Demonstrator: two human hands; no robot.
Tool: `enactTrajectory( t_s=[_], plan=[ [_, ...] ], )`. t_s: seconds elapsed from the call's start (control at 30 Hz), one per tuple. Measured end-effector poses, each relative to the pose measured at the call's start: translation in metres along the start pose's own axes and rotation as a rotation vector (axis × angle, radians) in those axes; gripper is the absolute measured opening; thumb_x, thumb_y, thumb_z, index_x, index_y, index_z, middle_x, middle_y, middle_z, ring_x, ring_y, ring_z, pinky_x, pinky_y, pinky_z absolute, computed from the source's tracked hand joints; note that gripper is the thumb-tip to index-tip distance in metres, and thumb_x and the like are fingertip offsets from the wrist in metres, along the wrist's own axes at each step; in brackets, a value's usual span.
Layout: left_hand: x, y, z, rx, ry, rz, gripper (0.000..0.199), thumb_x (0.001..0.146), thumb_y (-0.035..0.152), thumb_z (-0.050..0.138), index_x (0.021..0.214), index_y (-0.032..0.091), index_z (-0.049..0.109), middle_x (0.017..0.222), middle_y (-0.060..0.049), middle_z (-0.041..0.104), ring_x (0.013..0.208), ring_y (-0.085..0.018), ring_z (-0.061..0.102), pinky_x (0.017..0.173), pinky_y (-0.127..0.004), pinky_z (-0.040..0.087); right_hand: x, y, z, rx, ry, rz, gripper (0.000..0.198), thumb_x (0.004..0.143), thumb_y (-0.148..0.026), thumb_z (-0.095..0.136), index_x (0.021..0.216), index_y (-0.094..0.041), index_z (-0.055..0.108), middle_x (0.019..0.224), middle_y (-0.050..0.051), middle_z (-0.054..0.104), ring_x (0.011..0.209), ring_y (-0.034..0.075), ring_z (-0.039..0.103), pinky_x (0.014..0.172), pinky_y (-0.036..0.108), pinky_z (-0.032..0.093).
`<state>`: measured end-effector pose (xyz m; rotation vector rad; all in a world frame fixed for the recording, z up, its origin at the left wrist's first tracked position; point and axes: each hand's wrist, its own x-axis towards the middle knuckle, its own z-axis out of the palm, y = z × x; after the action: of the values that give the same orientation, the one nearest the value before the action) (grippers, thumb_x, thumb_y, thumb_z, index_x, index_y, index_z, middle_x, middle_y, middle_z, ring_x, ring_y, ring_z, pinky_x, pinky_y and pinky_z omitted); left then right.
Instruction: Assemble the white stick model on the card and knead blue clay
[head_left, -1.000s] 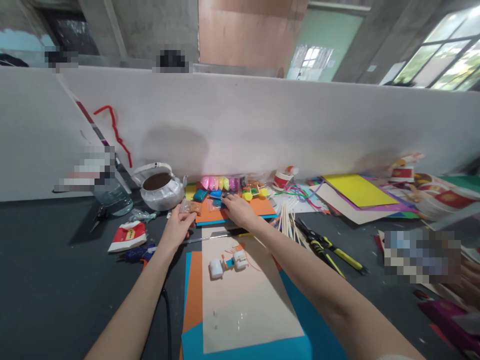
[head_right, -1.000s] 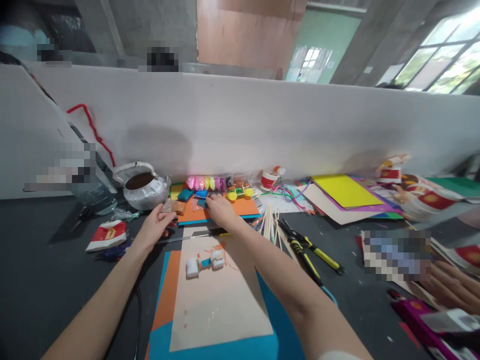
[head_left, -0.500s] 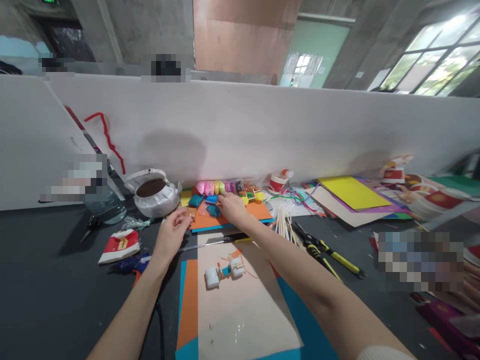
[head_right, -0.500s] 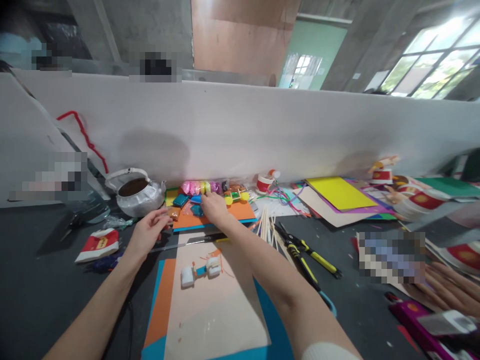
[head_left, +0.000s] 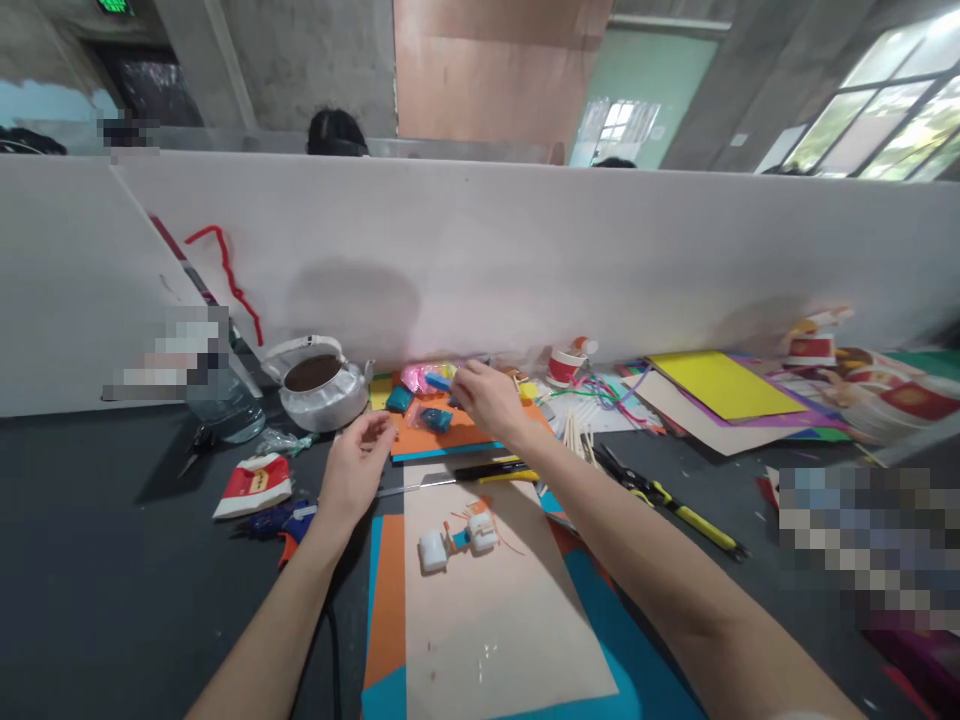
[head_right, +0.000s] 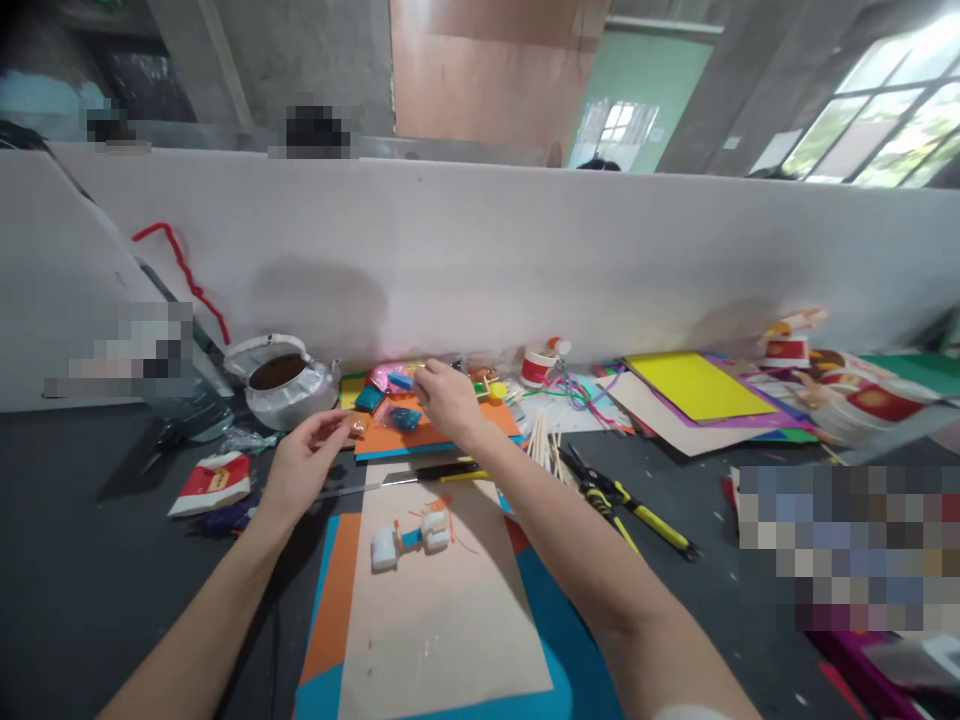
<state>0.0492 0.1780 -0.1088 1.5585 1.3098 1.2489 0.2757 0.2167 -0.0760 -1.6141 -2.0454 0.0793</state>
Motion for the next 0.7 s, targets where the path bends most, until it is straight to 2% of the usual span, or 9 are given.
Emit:
enactTrajectory(
  t_s=[0.1,0.2,0.27,0.33,0.4,0.53,0.7],
  plan=[
    [-0.014,0.018,0.006,0.085,0.025,0.142,0.051,0.079,0.041,0.071,0.123,0.017,0.062,0.127,-0.013,0.064,0.121,-0.028,0.058,0.104,-0.04,0.043,-0.033,-0.019,-0.032,0.245,0.097,0.037,0.02,0.097,-0.021,0.054,0.079,-0.017,0.058,0.087,0.003,0.063,0.084,0.018,0.061,0.082,0.036,0.051],
    [-0.04,0.038,0.019,0.283,-0.011,0.45,0.078,0.076,0.044,0.076,0.142,0.016,0.044,0.147,-0.017,0.049,0.142,-0.034,0.038,0.118,-0.051,0.027,-0.082,-0.047,-0.051,0.529,0.087,0.031,0.019,0.098,-0.028,0.048,0.083,-0.021,0.055,0.084,0.002,0.065,0.076,0.017,0.063,0.07,0.029,0.052],
    [-0.059,0.047,0.027,0.375,-0.088,0.562,0.078,0.081,0.043,0.072,0.146,0.017,0.037,0.145,-0.019,0.051,0.138,-0.035,0.044,0.112,-0.054,0.035,-0.117,-0.065,-0.058,0.668,0.095,0.032,0.022,0.097,-0.032,0.049,0.078,-0.022,0.053,0.088,0.004,0.065,0.078,0.017,0.063,0.069,0.03,0.053],
    [-0.076,0.053,0.032,0.394,-0.192,0.56,0.066,0.084,0.038,0.068,0.141,0.019,0.041,0.133,-0.017,0.061,0.123,-0.034,0.059,0.099,-0.049,0.048,-0.147,-0.076,-0.064,0.747,0.099,0.046,0.023,0.095,-0.033,0.054,0.074,-0.023,0.055,0.087,0.004,0.065,0.082,0.019,0.063,0.073,0.032,0.052],
    [-0.088,0.059,0.033,0.396,-0.286,0.564,0.053,0.085,0.033,0.065,0.133,0.019,0.047,0.122,-0.015,0.067,0.109,-0.031,0.066,0.087,-0.043,0.055,-0.169,-0.08,-0.069,0.789,0.101,0.078,0.02,0.094,-0.031,0.056,0.075,-0.023,0.057,0.088,0.004,0.065,0.083,0.019,0.062,0.074,0.032,0.051],
    [-0.107,0.07,0.031,0.51,-0.367,0.71,0.047,0.082,0.018,0.061,0.128,0.02,0.051,0.117,-0.012,0.069,0.103,-0.028,0.068,0.08,-0.038,0.056,-0.195,-0.074,-0.076,0.821,0.072,0.148,0.014,0.094,-0.033,0.057,0.085,-0.022,0.06,0.084,0.003,0.063,0.077,0.018,0.06,0.068,0.029,0.049],
    [-0.136,0.066,0.027,0.849,-0.334,0.84,0.054,0.073,0.01,0.063,0.126,0.014,0.052,0.093,-0.01,0.07,0.08,-0.029,0.068,0.06,-0.037,0.055,-0.213,-0.072,-0.062,0.732,0.044,0.133,0.022,0.094,-0.031,0.055,0.074,-0.023,0.052,0.07,0.0,0.056,0.064,0.016,0.053,0.059,0.026,0.043]
  ],
)
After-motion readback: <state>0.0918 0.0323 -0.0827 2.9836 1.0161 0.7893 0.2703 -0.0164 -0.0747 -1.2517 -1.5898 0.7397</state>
